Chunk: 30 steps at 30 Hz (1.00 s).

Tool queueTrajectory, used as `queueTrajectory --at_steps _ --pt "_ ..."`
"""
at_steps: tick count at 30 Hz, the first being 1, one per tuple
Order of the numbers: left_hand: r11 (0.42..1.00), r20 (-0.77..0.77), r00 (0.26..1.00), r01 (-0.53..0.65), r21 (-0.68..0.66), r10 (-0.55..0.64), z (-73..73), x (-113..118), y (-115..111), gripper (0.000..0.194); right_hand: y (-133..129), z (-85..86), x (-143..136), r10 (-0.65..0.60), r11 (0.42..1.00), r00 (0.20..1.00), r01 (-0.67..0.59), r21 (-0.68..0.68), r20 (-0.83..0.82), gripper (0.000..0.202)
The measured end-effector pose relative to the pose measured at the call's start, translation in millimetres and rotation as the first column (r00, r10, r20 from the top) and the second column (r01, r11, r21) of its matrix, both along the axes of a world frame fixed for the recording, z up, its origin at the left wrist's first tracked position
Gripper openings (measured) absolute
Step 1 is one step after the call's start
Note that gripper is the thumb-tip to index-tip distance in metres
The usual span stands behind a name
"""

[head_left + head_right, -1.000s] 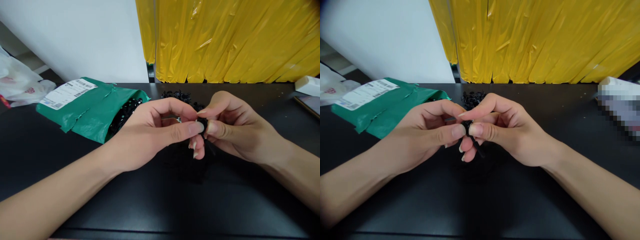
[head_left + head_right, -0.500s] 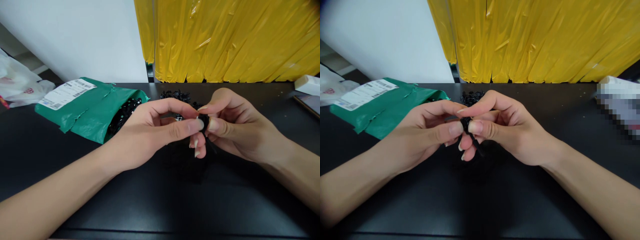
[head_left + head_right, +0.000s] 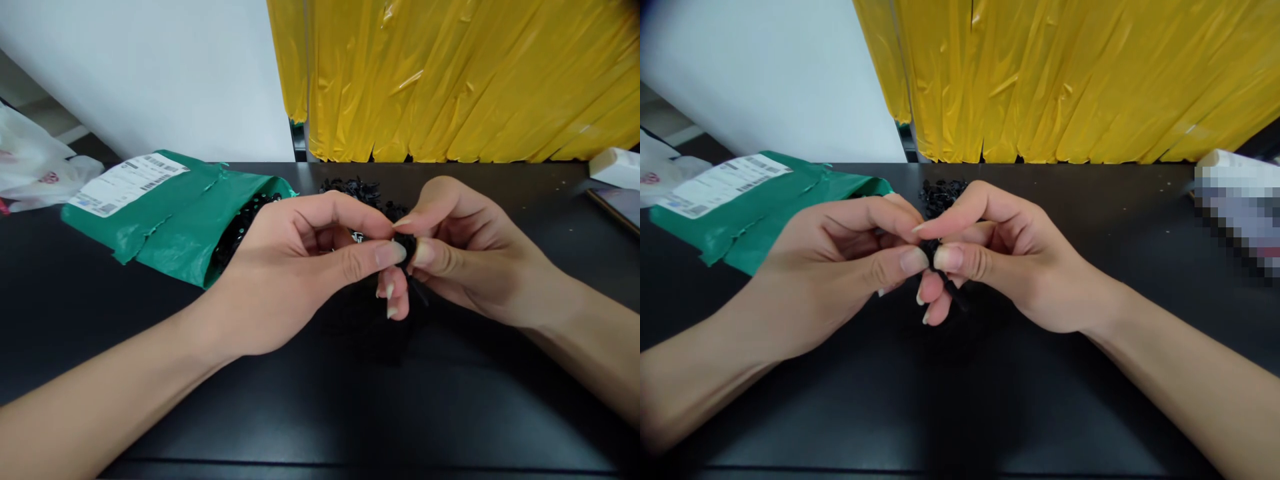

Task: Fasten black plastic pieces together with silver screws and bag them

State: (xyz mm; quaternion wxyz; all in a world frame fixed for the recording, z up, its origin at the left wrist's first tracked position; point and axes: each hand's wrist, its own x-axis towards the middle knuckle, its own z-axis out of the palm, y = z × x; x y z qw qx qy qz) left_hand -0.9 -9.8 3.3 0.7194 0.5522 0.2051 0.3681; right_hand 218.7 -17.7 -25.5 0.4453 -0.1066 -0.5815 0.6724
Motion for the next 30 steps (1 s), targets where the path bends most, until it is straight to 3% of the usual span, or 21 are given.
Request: queueTrajectory --at_steps 5,9,13,18,30 --pt "1.0 0.009 1.0 -0.018 0.011 0.018 -5.3 2.3 2.6 0.022 1.2 2.5 -0.2 -0.077 0.997 0.996 0.077 -0.002 0.037 0.019" --pt "0.996 -0.042 0.998 -0.035 0.078 0.038 -2.5 2.6 3.4 0.014 2.1 2.9 -0.5 -0.111 0.994 0.993 0.111 0.005 0.046 0.018" --pt "0.976 -0.095 0.988 -0.105 0.191 0.124 2.1 3.7 1.9 0.021 2.4 1.9 0.5 -0.124 0.992 0.99 0.123 0.017 0.073 0.018" --pt "0.962 -0.117 0.975 -0.162 0.222 0.191 2.3 4.4 0.5 0.019 1.6 0.8 1.6 -0.12 0.993 0.987 0.121 0.002 0.107 0.017" --pt "0.987 -0.101 0.99 -0.08 0.142 0.095 -7.2 -3.3 -0.4 0.013 -0.5 -2.6 -3.7 -0.069 0.997 0.997 0.07 -0.02 0.026 0.01"
